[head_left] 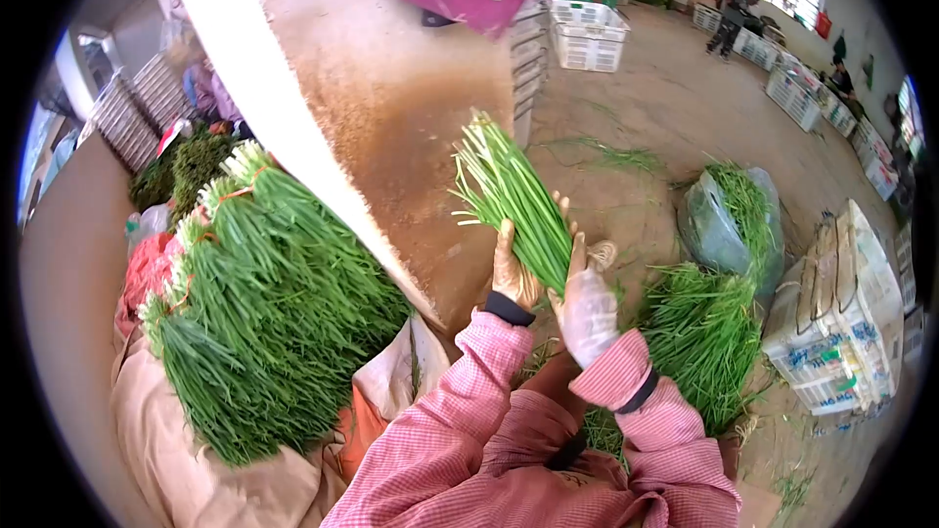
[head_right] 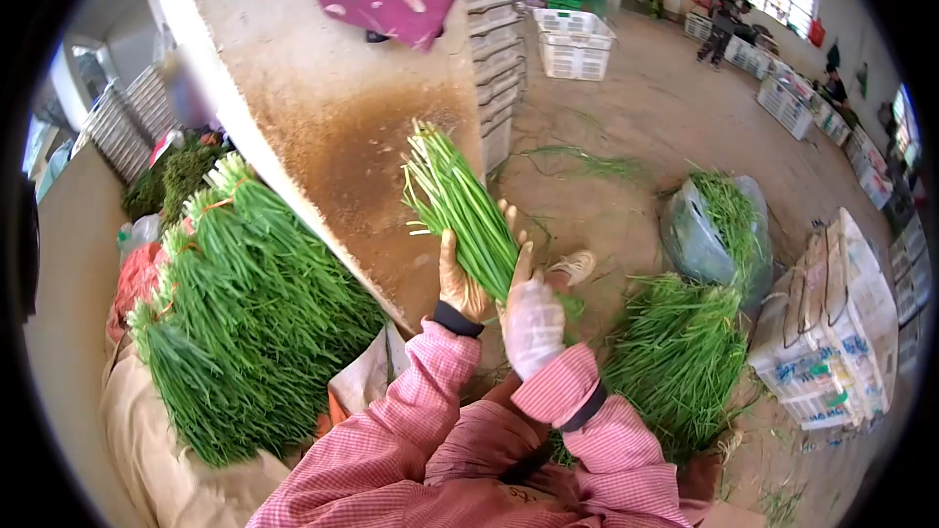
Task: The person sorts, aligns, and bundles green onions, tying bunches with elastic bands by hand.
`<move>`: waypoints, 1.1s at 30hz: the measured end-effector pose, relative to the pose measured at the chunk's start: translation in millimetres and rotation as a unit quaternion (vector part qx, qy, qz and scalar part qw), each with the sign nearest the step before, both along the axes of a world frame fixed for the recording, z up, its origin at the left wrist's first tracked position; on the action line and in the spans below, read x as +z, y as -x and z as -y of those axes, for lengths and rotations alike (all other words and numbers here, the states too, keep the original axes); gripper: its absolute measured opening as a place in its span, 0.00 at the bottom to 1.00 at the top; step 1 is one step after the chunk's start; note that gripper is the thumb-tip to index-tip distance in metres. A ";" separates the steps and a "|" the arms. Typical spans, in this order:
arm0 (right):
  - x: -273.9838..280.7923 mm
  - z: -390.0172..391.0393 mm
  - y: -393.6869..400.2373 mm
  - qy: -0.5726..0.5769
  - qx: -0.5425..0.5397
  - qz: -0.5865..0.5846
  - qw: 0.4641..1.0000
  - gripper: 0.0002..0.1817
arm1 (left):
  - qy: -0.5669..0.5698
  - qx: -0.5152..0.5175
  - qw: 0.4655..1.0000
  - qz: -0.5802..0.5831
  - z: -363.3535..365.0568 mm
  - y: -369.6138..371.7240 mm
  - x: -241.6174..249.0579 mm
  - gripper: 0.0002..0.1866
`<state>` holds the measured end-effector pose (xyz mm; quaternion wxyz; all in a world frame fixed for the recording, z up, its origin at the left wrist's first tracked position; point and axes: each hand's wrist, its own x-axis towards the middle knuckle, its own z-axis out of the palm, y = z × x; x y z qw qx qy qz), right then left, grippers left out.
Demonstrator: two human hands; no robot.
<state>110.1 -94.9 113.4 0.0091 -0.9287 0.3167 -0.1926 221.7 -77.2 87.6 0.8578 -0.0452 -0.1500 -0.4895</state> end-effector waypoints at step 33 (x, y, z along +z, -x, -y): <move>-18.5 16.1 265.0 -0.842 0.115 0.261 0.458 0.08 | -0.362 -0.387 0.758 0.382 -111.5 144.8 -68.2 0.35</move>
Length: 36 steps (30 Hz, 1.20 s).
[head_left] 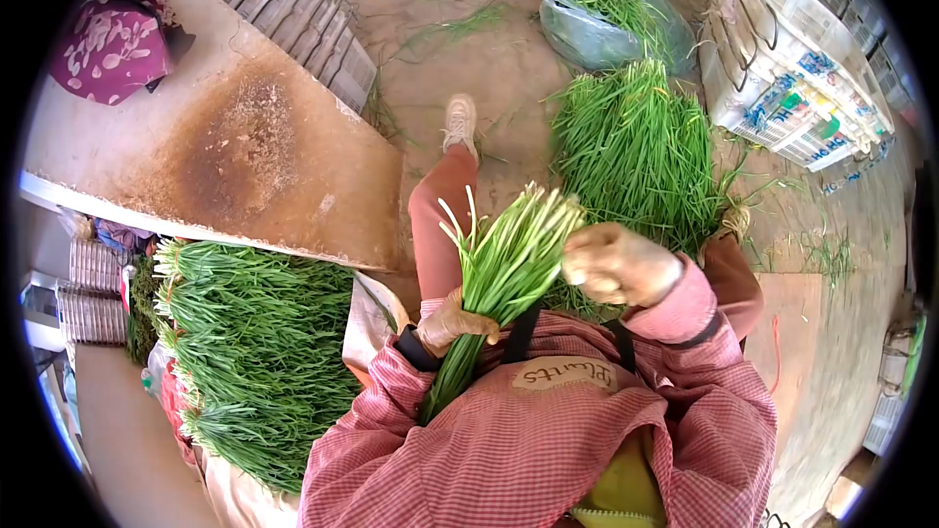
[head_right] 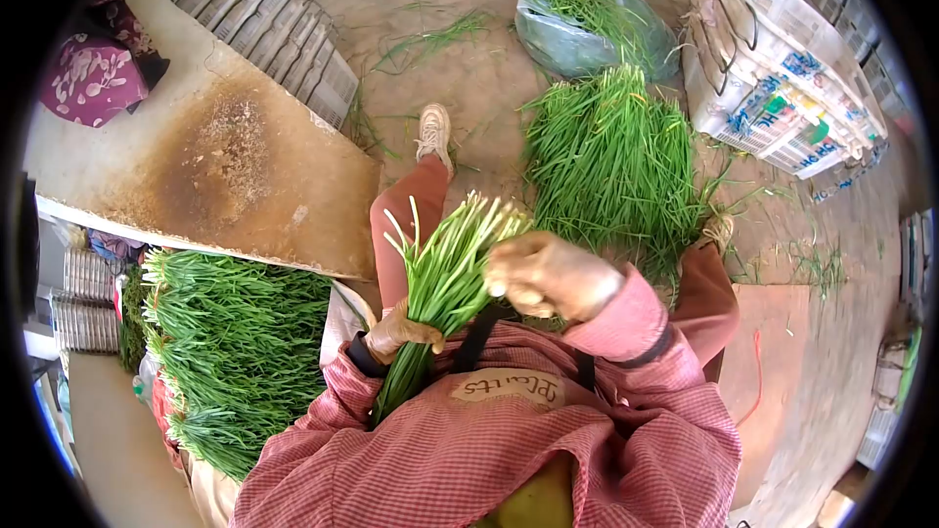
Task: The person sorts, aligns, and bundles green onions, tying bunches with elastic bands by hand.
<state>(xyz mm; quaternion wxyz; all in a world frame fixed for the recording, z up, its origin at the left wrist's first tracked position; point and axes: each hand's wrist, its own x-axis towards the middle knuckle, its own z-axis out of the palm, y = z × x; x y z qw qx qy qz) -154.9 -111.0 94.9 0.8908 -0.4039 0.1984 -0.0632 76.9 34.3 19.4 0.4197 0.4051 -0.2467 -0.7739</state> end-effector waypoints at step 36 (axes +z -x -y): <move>-82.0 59.5 22.6 0.305 -0.546 -0.105 0.773 0.03 | 0.013 0.080 0.993 0.081 -13.0 26.1 8.7 0.23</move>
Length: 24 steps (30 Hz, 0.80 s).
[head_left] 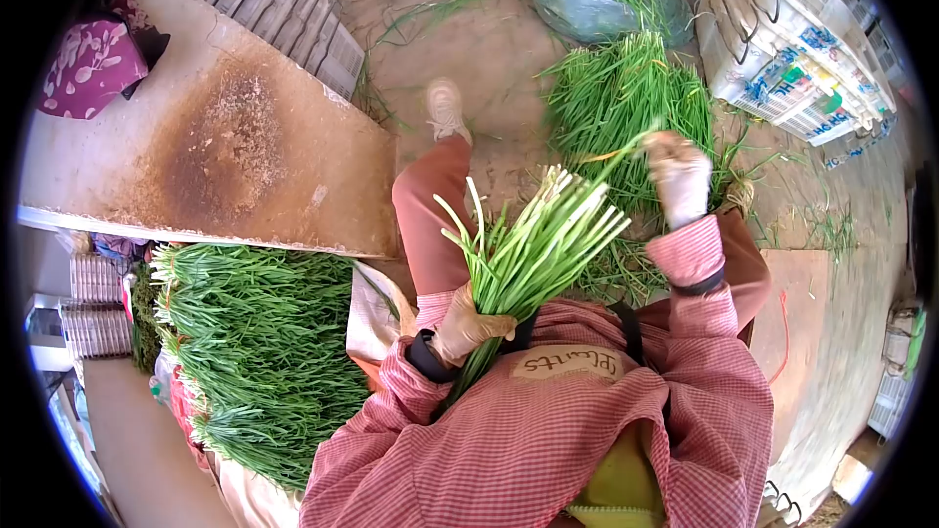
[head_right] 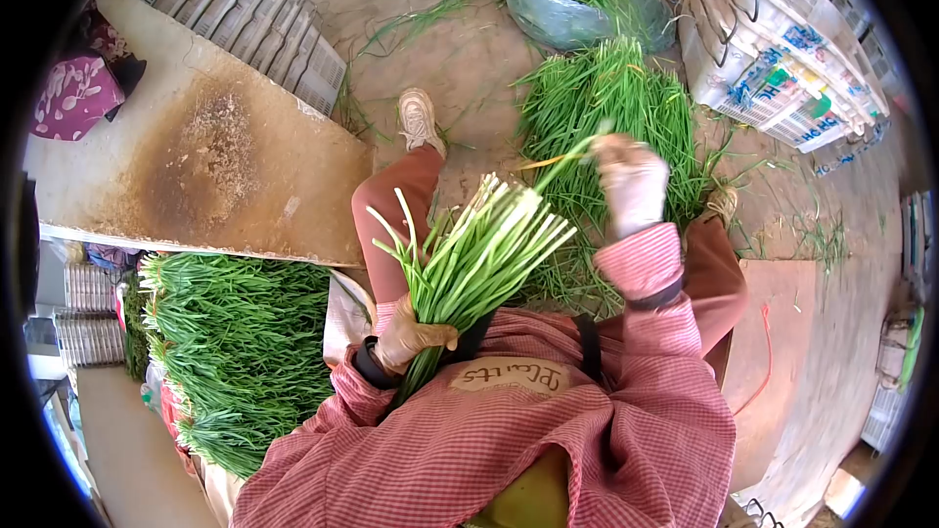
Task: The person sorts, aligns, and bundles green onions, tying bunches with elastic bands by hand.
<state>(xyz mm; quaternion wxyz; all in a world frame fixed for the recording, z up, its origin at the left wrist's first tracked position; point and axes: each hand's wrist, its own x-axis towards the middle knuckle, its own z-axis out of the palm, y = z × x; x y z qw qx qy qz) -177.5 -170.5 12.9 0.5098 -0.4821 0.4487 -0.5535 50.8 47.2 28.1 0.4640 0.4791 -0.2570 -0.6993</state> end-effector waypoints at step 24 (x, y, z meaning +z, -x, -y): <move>86.0 1.2 -16.4 0.342 0.176 -0.499 0.777 0.41 | -0.058 -0.043 0.995 0.068 -5.4 2.3 7.2 0.21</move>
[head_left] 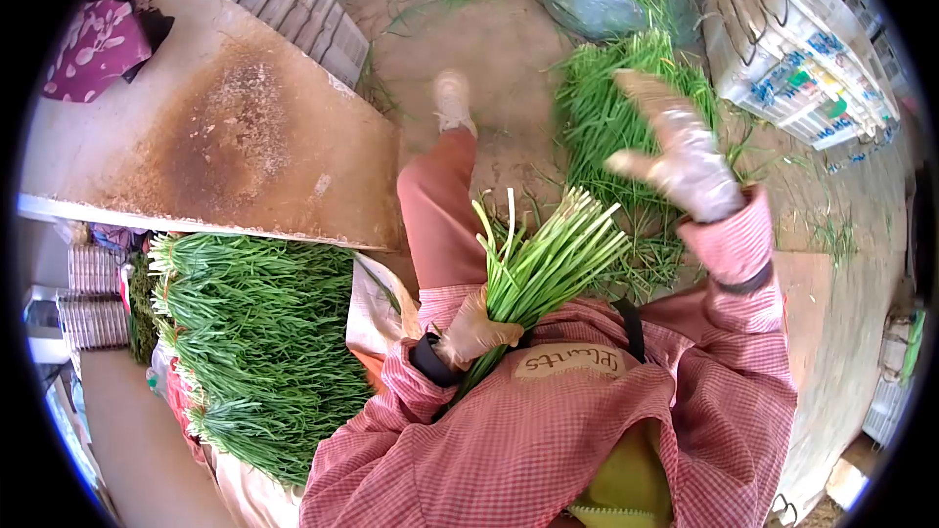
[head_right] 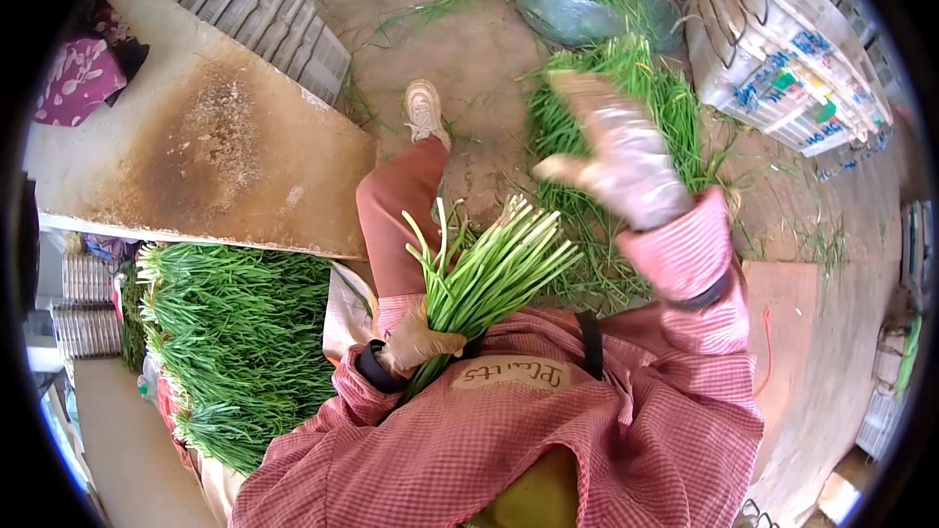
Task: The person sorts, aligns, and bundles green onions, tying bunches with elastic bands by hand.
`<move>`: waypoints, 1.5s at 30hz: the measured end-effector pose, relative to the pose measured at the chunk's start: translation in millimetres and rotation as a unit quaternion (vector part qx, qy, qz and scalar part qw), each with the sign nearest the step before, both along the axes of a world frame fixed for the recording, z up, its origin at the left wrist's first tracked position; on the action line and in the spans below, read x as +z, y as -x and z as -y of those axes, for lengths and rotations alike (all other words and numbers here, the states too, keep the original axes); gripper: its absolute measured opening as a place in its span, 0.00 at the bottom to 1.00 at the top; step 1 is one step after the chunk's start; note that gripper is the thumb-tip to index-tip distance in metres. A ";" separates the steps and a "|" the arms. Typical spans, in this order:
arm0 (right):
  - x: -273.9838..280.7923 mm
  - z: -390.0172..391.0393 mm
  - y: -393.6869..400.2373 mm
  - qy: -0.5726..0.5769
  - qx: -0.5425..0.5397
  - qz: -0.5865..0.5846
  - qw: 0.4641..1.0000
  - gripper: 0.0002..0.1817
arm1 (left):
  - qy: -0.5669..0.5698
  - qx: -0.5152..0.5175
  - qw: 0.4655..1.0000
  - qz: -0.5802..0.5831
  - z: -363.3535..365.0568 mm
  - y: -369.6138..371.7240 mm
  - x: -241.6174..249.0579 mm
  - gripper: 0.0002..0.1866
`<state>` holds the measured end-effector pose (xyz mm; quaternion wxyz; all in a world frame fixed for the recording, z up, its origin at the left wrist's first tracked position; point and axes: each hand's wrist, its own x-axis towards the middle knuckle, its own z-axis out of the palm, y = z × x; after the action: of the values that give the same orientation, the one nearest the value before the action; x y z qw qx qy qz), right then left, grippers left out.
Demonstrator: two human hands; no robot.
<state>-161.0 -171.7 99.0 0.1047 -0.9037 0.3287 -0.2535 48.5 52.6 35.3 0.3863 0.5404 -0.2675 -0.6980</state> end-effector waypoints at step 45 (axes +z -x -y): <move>-58.2 -55.7 -46.2 -0.693 0.024 0.498 0.520 0.16 | 0.098 -0.048 0.989 -0.098 28.7 -1.3 -18.7 0.35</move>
<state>-114.8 -116.0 40.8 0.8508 -0.2792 0.2732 -0.3515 49.8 24.0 16.6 0.4281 0.4154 -0.3214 -0.7355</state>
